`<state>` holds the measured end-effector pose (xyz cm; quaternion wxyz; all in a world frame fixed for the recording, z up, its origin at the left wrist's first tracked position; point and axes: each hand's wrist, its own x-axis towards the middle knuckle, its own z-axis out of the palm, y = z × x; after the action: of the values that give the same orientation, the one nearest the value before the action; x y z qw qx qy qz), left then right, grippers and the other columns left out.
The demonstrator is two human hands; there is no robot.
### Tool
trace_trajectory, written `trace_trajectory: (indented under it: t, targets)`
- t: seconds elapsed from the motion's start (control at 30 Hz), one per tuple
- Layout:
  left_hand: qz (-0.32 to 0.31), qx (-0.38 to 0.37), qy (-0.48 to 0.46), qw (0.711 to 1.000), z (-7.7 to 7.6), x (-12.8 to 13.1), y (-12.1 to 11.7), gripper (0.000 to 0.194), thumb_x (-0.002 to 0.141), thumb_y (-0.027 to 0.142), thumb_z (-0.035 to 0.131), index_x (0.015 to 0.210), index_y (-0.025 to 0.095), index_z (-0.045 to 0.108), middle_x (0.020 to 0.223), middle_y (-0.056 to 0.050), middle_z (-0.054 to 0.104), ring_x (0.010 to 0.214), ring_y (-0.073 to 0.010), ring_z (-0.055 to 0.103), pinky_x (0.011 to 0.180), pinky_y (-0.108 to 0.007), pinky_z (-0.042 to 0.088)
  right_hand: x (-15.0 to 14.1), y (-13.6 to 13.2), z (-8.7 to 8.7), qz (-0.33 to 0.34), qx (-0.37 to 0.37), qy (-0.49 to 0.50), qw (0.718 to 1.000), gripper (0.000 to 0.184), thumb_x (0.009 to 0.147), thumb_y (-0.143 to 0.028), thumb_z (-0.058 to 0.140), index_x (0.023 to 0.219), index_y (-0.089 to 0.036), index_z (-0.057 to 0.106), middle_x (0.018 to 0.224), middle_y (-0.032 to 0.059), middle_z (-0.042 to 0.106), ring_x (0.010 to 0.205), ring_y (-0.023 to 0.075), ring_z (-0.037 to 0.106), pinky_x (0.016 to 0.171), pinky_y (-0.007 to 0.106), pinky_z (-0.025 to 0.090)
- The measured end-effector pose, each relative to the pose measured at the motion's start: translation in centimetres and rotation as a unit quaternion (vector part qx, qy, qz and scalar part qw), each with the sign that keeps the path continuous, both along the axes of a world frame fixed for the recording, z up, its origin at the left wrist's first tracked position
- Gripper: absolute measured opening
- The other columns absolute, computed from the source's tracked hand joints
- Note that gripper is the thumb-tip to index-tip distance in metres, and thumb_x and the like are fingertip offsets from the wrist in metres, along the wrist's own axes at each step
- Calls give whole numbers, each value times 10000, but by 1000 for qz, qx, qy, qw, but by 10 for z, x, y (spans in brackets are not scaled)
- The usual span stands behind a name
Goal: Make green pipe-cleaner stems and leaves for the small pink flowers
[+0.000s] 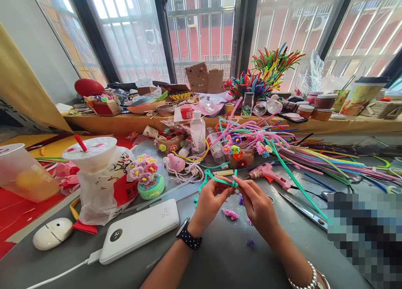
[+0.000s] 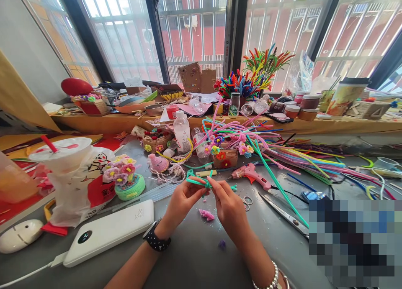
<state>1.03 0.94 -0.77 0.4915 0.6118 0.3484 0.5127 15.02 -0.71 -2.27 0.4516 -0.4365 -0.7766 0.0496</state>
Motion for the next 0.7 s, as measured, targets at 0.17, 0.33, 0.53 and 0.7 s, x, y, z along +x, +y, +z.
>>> trace_trajectory:
  t: [0.17, 0.33, 0.53, 0.7]
  targets:
    - [85, 156, 163, 970, 1, -2, -3, 120, 754, 198, 504, 860, 169, 554, 831, -41, 611, 741, -145, 588, 705, -276, 464, -1, 1, 1, 8, -29, 35, 999, 318, 838, -141, 333, 1114, -190, 485, 872, 73, 532, 776, 158, 539, 661, 258, 457]
    - [130, 234, 242, 933, -2, -4, -4, 138, 767, 183, 486, 888, 180, 554, 847, -37, 625, 789, -149, 571, 721, -274, 441, -2, 2, 3, 13, -44, 47, 998, 276, 841, -166, 335, 1033, -186, 532, 817, 62, 541, 736, 152, 541, 650, 248, 454]
    - [125, 238, 246, 931, -4, -3, -5, 154, 771, 184, 479, 900, 197, 561, 825, -28, 617, 777, -148, 565, 715, -271, 435, -2, 3, 0, 0, -35, 16, 999, 248, 841, -179, 326, 957, -163, 545, 742, 51, 534, 666, 145, 534, 587, 233, 445]
    - [119, 198, 202, 952, 3, 0, -5, 142, 754, 188, 491, 851, 199, 594, 823, -42, 575, 766, -159, 548, 701, -276, 445, -2, 3, 0, -29, -48, 2, 998, 237, 841, -180, 323, 935, -156, 539, 745, 56, 532, 664, 155, 529, 601, 252, 437]
